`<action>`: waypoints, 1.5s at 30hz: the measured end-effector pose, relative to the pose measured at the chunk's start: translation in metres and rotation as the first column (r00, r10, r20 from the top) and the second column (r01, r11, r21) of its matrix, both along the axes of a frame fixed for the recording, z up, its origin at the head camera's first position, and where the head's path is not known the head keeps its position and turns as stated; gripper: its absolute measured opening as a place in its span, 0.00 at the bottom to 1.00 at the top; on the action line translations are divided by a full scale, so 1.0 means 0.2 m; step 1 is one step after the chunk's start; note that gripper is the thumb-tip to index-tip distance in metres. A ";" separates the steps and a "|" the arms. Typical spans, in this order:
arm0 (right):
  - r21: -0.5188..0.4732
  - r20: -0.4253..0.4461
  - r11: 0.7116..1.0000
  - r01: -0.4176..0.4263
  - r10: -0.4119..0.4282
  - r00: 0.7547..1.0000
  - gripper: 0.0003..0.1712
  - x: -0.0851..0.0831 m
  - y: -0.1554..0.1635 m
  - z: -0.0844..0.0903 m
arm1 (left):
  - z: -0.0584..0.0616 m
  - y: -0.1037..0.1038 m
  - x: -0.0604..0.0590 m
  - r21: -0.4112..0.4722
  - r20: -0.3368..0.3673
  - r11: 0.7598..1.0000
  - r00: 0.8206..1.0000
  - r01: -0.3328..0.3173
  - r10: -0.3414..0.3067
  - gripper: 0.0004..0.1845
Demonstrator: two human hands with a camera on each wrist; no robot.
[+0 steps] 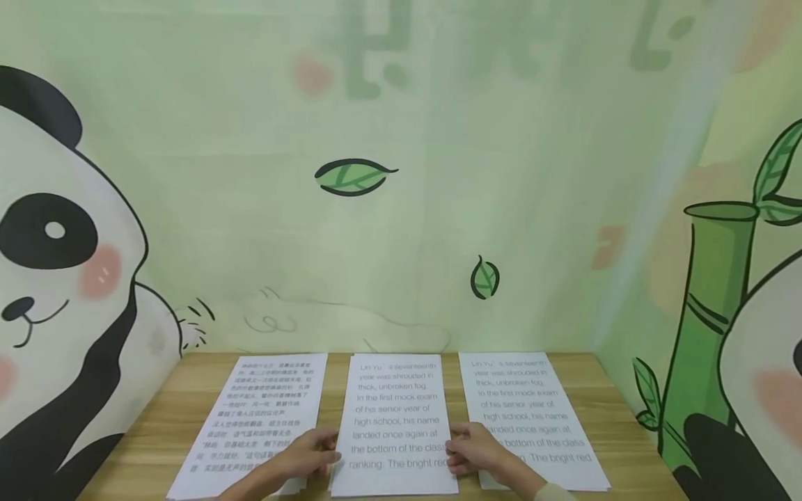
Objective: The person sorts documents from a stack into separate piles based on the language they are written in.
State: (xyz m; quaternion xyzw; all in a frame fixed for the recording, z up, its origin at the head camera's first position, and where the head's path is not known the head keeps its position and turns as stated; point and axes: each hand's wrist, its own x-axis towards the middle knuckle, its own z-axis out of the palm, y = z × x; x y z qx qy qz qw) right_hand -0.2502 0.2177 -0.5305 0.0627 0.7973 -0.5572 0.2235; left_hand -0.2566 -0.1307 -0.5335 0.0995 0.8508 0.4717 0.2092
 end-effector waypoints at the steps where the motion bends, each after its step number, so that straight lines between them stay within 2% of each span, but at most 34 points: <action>1: 0.001 0.003 1.000 -0.006 0.006 1.000 0.36 0.00 0.00 0.00 | 0.00 0.01 -0.01 -0.013 0.006 1.000 1.000 0.008 -0.008 0.12; 6: -0.004 0.000 1.000 -0.025 0.025 1.000 0.35 0.00 0.00 0.01 | 0.02 0.04 -0.01 -0.033 0.034 0.999 0.999 -0.011 0.012 0.04; 10: -0.001 -0.015 1.000 -0.024 0.024 1.000 0.36 0.00 0.01 0.02 | 0.03 0.05 -0.01 -0.035 0.038 0.999 0.999 -0.029 0.030 0.04; 13: -0.003 -0.036 1.000 -0.026 0.026 0.999 0.36 -0.01 0.01 0.02 | 0.04 0.05 0.00 -0.035 0.040 0.999 0.999 -0.015 0.017 0.04; 18: 0.017 -0.066 0.999 -0.030 0.031 0.997 0.32 0.00 0.02 0.04 | 0.04 0.04 0.00 -0.008 -0.001 1.000 1.000 -0.009 0.009 0.05; 23: 0.090 -0.105 0.996 0.004 0.006 0.994 0.29 -0.01 0.01 0.05 | 0.03 0.03 -0.01 0.045 0.004 0.994 0.995 -0.097 0.096 0.24; 26: 0.110 -0.118 0.994 0.019 -0.006 0.993 0.29 -0.01 0.01 0.05 | 0.02 0.03 -0.01 0.111 0.023 0.984 0.990 -0.139 0.138 0.25; 29: 0.126 -0.098 0.991 0.033 -0.021 0.995 0.30 -0.02 0.00 0.04 | 0.00 0.03 -0.01 0.183 0.058 0.971 0.987 -0.157 0.148 0.23; 33: 0.159 -0.048 0.986 0.049 -0.041 0.998 0.30 -0.03 -0.01 0.02 | -0.02 0.04 -0.01 0.241 0.139 0.953 0.978 -0.184 0.154 0.23; 37: 0.130 -0.010 0.991 0.036 -0.035 0.999 0.29 -0.02 -0.01 0.00 | -0.03 0.04 0.00 0.276 0.207 0.936 0.964 -0.220 0.165 0.26; 40: 0.096 0.008 0.995 0.027 -0.028 1.000 0.29 -0.02 0.00 -0.01 | -0.04 0.05 0.00 0.274 0.242 0.933 0.955 -0.235 0.170 0.28; 45: 0.046 -0.008 0.999 0.000 0.001 1.000 0.28 -0.02 0.00 -0.02 | -0.05 0.05 -0.02 0.231 0.292 0.944 0.942 -0.236 0.164 0.32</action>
